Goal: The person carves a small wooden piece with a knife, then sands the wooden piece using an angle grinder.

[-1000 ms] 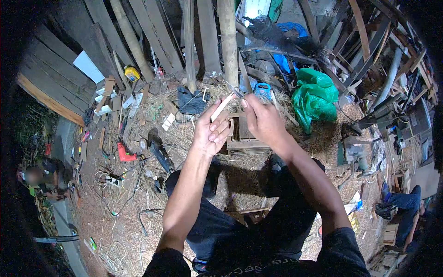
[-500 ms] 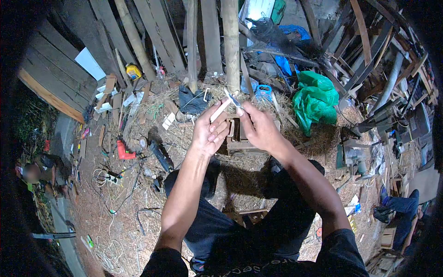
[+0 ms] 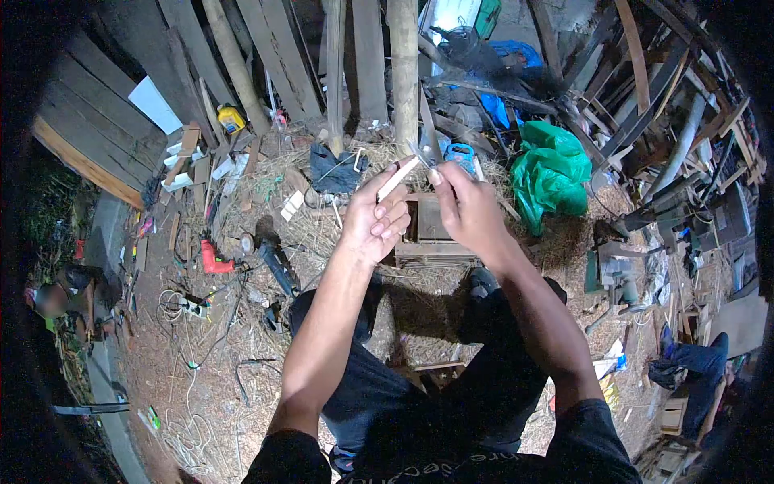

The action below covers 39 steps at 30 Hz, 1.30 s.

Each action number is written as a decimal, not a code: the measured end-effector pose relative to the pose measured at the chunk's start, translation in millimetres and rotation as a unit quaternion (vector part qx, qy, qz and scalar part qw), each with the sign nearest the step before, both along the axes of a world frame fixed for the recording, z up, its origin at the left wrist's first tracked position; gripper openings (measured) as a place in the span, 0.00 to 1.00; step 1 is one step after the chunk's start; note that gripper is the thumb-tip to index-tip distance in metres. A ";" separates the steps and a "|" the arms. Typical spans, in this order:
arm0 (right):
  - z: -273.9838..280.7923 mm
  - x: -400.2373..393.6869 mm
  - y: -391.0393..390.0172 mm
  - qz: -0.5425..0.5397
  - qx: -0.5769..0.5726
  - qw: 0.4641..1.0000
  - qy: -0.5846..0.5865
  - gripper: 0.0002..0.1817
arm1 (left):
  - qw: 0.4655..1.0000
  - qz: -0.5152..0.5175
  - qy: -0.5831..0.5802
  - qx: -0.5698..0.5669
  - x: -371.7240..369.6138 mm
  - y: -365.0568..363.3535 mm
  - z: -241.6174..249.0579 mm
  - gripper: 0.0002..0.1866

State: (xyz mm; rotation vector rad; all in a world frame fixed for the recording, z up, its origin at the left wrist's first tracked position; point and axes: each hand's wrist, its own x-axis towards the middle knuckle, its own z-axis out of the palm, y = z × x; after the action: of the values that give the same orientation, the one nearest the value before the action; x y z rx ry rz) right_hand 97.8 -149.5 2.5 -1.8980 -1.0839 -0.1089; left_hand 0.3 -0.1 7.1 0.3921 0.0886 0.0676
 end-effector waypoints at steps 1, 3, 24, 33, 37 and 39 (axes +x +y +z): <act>0.1 -0.6 0.7 -0.018 -0.029 0.999 -0.011 0.05 | 1.000 0.006 0.004 0.003 -1.0 -1.7 0.5 0.17; -0.4 -4.4 2.1 -0.036 -0.021 0.999 -0.028 0.05 | 1.000 0.021 0.010 0.011 -3.2 -4.2 4.7 0.18; 8.1 13.1 -6.5 0.231 0.073 0.899 0.365 0.11 | 0.963 0.101 0.055 0.245 -7.8 3.2 21.1 0.17; -1.6 3.3 1.3 0.029 0.029 0.999 0.032 0.10 | 0.953 0.119 0.069 0.270 1.8 -0.9 19.9 0.18; 1.8 -3.8 4.9 -0.033 -0.024 0.998 0.038 0.09 | 0.952 0.113 0.067 0.278 2.8 -4.2 17.3 0.19; -2.7 -0.9 9.1 -0.045 -0.024 0.999 0.006 0.09 | 0.947 0.117 0.063 0.293 4.1 -5.6 16.3 0.19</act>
State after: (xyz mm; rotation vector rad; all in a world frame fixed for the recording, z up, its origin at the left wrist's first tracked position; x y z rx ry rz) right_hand 96.9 -140.5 -0.2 -1.9880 -1.0023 -0.1238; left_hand 4.5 -5.7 23.4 0.9811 0.2429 0.3078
